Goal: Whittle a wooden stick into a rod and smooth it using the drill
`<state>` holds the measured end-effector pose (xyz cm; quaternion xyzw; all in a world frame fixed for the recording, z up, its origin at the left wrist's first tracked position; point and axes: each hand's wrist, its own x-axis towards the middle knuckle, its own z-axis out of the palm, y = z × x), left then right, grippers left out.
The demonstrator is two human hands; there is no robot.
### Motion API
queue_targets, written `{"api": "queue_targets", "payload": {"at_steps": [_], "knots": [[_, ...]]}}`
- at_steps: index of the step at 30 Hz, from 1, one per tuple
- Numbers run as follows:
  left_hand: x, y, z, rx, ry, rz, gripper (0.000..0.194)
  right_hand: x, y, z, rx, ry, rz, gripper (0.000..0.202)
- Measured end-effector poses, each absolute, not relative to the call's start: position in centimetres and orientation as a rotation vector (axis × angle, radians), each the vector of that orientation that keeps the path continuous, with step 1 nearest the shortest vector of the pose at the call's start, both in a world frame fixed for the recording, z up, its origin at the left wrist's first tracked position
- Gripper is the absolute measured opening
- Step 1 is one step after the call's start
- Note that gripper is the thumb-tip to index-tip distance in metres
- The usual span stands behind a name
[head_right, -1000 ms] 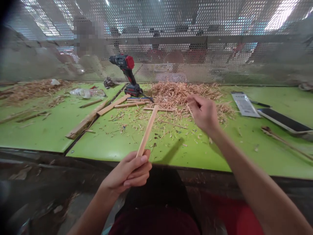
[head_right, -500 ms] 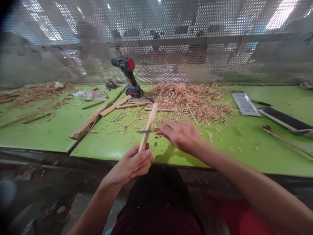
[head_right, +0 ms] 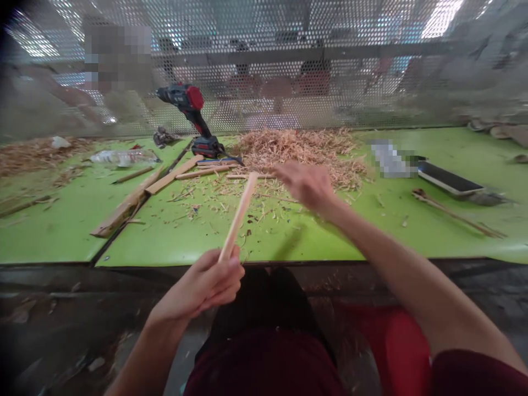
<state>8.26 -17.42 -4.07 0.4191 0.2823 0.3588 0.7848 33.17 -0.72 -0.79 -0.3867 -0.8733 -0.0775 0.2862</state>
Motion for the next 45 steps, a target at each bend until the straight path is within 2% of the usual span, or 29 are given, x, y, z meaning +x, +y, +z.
{"api": "queue_targets", "payload": {"at_steps": [5, 9, 11, 13, 17, 23, 30, 34, 38, 42, 45], "knots": [[8.5, -18.1, -4.1, 0.82, 0.519, 0.744, 0.041, 36.7, 1.1, 1.0, -1.172, -2.031, -0.073, 0.043], [9.2, -16.9, -3.8, 0.818, 0.562, 0.799, 0.043, 34.9, -3.3, 1.0, -1.089, -2.049, 0.07, 0.038], [9.5, -16.4, -3.7, 0.841, 0.578, 0.826, 0.044, 33.3, -5.9, 0.2, -0.911, -2.132, 0.147, 0.032], [9.7, -16.1, -3.6, 0.868, 0.606, 0.853, 0.044, 31.7, -8.0, -0.8, -0.799, -2.249, 0.077, 0.03], [10.1, -15.8, -3.7, 0.958, 0.685, 0.892, 0.042, 30.2, -9.5, -2.3, -0.72, -2.437, -0.146, 0.039], [10.2, -15.3, -3.9, 1.079, 0.84, 0.939, 0.039, 30.8, -7.9, -2.2, -0.649, -2.49, -0.225, 0.04], [10.1, -15.4, -3.7, 0.989, 0.754, 0.933, 0.04, 30.8, -7.4, -1.6, -0.614, -2.489, -0.347, 0.042], [10.2, -15.5, -3.7, 1.041, 0.817, 0.956, 0.032, 31.0, -7.2, -1.2, -0.684, -2.523, -0.378, 0.047], [10.2, -15.2, -3.9, 1.044, 0.845, 0.955, 0.032, 30.9, -7.2, -1.1, -0.644, -2.509, -0.387, 0.042], [9.8, -15.3, -4.1, 1.032, 0.85, 0.935, 0.034, 31.4, -5.1, -1.8, -0.628, -2.446, -0.301, 0.04], [9.4, -16.1, -4.5, 1.091, 0.816, 0.836, 0.034, 33.4, -1.4, -1.9, -0.904, -2.279, -0.113, 0.048]]}}
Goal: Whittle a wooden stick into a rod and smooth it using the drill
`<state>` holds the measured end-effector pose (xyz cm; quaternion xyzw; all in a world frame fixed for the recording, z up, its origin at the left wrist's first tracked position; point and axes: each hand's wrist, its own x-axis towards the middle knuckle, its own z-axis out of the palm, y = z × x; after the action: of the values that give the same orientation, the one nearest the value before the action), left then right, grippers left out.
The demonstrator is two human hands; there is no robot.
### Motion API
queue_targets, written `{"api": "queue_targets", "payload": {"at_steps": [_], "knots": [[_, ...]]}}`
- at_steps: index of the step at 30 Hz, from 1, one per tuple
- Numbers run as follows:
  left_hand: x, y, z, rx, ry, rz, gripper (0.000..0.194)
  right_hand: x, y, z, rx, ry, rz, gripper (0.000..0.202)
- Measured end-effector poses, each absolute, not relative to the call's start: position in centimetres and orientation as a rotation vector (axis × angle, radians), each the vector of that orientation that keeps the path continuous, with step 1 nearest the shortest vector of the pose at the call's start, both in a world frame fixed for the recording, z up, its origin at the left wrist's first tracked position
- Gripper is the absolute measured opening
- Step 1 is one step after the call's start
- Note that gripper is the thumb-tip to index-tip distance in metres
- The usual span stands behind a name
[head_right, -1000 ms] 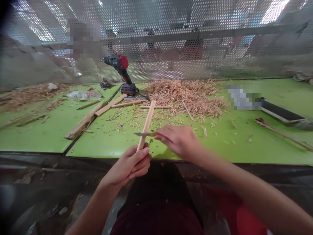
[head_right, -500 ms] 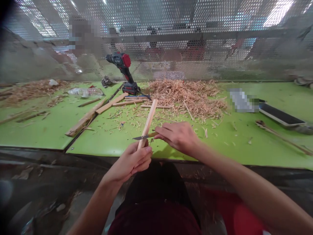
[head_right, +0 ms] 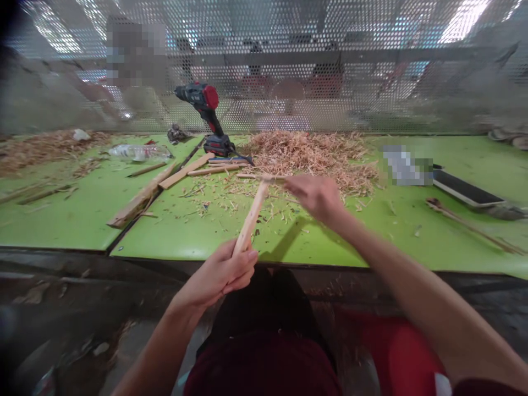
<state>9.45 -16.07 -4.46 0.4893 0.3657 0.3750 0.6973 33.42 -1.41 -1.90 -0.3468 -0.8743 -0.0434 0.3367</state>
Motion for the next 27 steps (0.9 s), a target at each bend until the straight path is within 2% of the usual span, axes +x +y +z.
{"api": "queue_targets", "payload": {"at_steps": [5, 10, 15, 18, 27], "knots": [[9.4, -16.9, -5.0, 1.087, 0.823, 0.794, 0.034, 37.0, 2.1, 0.0, -1.248, -1.865, 0.166, 0.042], [10.0, -16.0, -5.3, 1.105, 0.93, 0.896, 0.033, 34.6, -3.3, 0.3, -1.083, -2.042, 0.229, 0.039], [10.4, -15.3, -5.1, 1.103, 0.892, 0.953, 0.038, 30.8, -8.5, -1.7, -0.659, -2.421, -0.071, 0.033], [10.3, -15.3, -5.0, 1.145, 0.897, 0.969, 0.038, 30.1, -8.8, -1.9, -0.639, -2.488, -0.23, 0.036], [8.8, -15.1, -4.5, 1.228, 0.844, 0.91, 0.025, 30.4, -7.2, -0.7, -0.529, -2.485, -0.341, 0.034]]}}
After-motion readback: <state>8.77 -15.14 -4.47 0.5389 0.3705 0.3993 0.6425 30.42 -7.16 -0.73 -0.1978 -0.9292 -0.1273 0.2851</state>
